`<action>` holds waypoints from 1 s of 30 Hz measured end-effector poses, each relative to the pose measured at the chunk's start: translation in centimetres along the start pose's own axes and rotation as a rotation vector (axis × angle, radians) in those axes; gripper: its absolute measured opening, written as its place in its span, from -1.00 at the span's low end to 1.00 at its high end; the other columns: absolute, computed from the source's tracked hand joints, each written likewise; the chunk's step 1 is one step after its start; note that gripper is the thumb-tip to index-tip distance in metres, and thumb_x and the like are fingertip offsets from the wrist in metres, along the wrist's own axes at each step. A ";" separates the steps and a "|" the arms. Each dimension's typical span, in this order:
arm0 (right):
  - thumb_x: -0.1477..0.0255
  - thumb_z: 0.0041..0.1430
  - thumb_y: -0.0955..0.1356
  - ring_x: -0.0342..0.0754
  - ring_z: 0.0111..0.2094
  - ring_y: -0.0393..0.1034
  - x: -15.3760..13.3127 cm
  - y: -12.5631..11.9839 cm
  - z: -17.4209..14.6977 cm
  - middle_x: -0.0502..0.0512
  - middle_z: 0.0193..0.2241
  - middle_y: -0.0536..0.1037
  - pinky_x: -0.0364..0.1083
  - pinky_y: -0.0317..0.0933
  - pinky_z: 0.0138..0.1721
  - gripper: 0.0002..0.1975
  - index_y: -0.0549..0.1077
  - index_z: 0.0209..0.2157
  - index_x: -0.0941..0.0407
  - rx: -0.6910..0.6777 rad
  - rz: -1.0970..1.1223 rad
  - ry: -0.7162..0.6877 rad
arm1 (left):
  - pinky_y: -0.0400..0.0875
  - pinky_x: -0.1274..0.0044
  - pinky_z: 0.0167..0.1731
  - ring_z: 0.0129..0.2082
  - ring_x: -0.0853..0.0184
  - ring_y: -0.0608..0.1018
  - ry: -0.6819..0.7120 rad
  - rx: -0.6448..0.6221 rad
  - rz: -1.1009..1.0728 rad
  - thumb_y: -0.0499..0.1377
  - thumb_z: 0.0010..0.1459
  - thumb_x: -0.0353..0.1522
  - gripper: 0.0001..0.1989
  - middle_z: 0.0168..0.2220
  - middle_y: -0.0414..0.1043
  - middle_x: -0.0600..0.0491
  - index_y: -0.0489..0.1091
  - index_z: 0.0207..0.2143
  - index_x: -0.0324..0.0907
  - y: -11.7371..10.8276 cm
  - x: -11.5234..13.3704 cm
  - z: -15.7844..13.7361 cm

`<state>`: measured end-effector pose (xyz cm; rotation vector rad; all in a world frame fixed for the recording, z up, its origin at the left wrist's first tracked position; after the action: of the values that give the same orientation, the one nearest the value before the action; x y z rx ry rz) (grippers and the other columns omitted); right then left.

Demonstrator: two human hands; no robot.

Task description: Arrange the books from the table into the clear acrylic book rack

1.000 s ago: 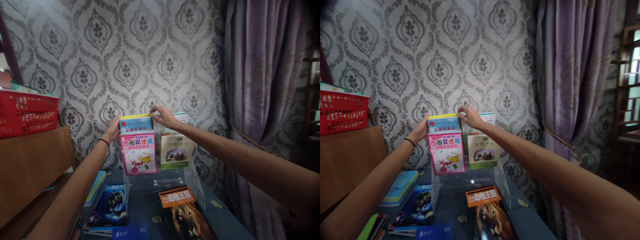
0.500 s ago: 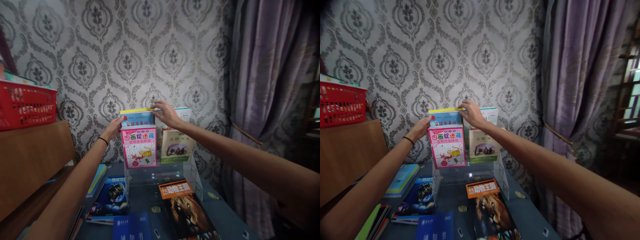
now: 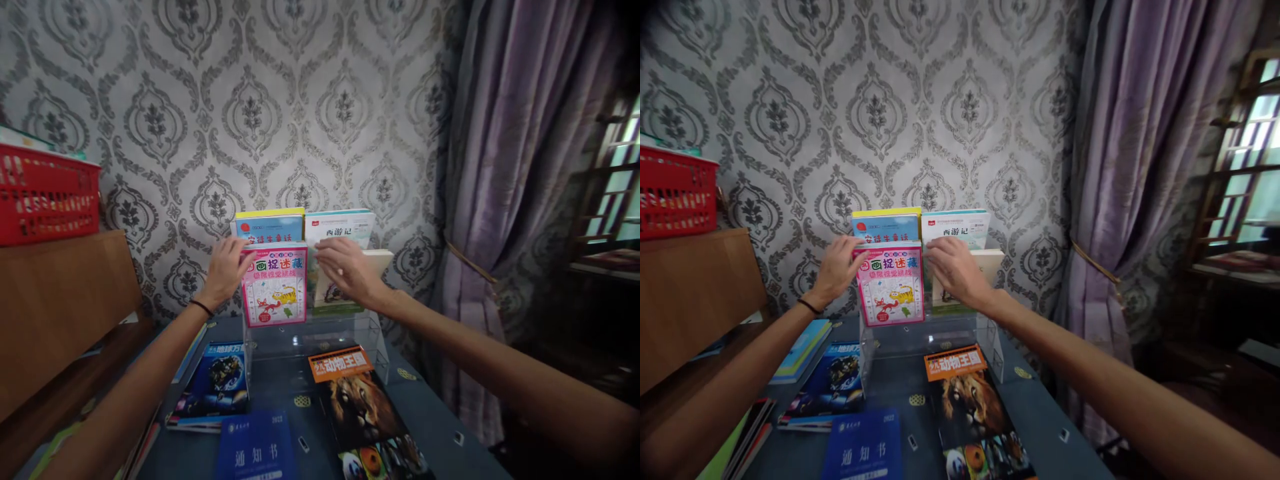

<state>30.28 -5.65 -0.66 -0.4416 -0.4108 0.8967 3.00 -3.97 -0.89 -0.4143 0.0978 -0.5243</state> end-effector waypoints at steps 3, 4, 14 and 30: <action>0.46 0.36 0.23 0.14 0.02 0.40 -2.6 1.5 -0.8 0.24 -0.07 0.59 0.20 0.26 0.06 -0.76 0.51 -0.10 0.08 -0.037 0.041 -0.100 | 0.27 0.27 0.03 0.02 0.04 0.42 0.092 -0.138 0.141 0.03 0.34 -0.13 -0.64 -0.01 0.45 -0.15 0.41 -0.01 -0.16 0.7 1.2 0.6; 0.46 0.36 0.23 0.14 0.03 0.40 -3.4 1.9 -1.2 0.25 -0.06 0.59 0.20 0.27 0.07 -0.76 0.51 -0.08 0.09 -0.046 0.059 -0.126 | 0.27 0.26 0.02 0.03 0.03 0.41 0.097 -0.150 0.165 0.03 0.34 -0.12 -0.62 0.01 0.45 -0.16 0.41 0.00 -0.16 0.9 1.4 0.7; 0.54 0.34 0.25 0.05 -0.04 0.48 -6.7 3.0 -9.1 0.15 -0.14 0.62 0.11 0.40 0.01 -0.76 0.47 -0.06 0.02 -0.066 0.264 0.012 | 0.31 0.20 0.04 0.04 0.00 0.40 0.093 -0.052 0.115 0.05 0.33 -0.18 -0.61 0.04 0.40 -0.19 0.36 0.10 -0.16 0.5 2.3 -1.0; 0.33 0.21 0.32 0.09 -0.04 0.52 5.9 1.7 -14.5 0.21 0.00 0.59 0.05 0.48 -0.14 -0.60 0.49 0.08 0.05 0.144 0.327 0.691 | 0.40 0.24 0.06 0.07 0.09 0.41 0.478 -0.164 0.100 0.07 0.33 -0.43 -0.79 0.03 0.40 -0.16 0.36 -0.02 -0.24 2.9 12.1 -6.8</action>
<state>39.97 -2.72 -12.69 -0.6619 0.3672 1.0158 13.47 -10.21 -8.16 -0.4352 0.6222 -0.5100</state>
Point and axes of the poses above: each hand's wrist, its own z-axis towards the middle knuckle, its own y-axis out of the palm, x = y × z, the point moved 4 cm from there along z, towards the middle knuckle
